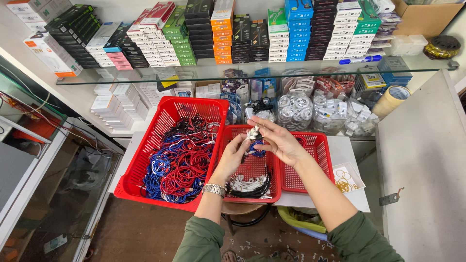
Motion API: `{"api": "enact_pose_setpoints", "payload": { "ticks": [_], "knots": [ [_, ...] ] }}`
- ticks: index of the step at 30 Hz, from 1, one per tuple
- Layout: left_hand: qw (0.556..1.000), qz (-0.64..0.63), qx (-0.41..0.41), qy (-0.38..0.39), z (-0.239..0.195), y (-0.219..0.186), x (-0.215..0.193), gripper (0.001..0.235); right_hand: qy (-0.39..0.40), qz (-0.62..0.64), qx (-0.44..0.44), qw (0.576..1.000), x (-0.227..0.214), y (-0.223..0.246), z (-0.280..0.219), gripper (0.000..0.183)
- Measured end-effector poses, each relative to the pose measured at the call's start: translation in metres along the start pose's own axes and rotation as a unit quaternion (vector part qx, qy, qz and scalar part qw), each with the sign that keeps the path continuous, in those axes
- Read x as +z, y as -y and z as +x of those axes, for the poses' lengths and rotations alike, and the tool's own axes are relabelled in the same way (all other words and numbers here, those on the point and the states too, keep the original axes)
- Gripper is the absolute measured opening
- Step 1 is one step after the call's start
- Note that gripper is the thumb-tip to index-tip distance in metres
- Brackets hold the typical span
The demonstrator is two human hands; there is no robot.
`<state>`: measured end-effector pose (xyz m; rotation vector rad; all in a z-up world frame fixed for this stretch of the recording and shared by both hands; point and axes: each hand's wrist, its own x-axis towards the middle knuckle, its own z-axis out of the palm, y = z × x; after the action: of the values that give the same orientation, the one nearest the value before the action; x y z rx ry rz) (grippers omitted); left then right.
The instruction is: The person sorts tangled charging cables by color and connector type from a large red basket into smaller red baskets. They separate white, black, red, and blue cables, placing them into designated baskets on the counter.
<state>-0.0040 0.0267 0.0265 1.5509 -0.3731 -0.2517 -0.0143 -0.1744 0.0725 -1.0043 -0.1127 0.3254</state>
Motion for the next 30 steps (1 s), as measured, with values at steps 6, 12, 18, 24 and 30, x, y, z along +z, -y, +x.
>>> {"api": "enact_pose_setpoints", "payload": {
  "ticks": [6, 12, 18, 24, 30],
  "knots": [
    [0.993, 0.082, -0.083, -0.024, 0.012, 0.013, 0.001, 0.023, -0.06, -0.548, -0.15, 0.821, -0.004, -0.005, 0.009, 0.043],
    [0.945, -0.297, -0.111, -0.081, 0.017, 0.034, -0.01, 0.015, 0.058, -0.478, -0.073, 0.873, -0.029, -0.039, 0.002, 0.094],
    [0.941, -0.299, -0.122, -0.102, 0.018, 0.056, -0.021, 0.019, 0.119, -0.453, 0.106, 0.877, -0.046, -0.088, 0.003, 0.042],
    [0.965, 0.024, -0.194, -0.172, -0.014, 0.071, -0.026, 0.034, 0.141, -0.766, -0.035, 0.627, -0.046, -0.09, -0.016, 0.054],
    [0.774, 0.613, -0.11, -0.114, -0.065, 0.087, -0.004, 0.057, 0.189, -0.733, 0.026, 0.653, -0.044, -0.12, -0.044, 0.051]
  ]
}}
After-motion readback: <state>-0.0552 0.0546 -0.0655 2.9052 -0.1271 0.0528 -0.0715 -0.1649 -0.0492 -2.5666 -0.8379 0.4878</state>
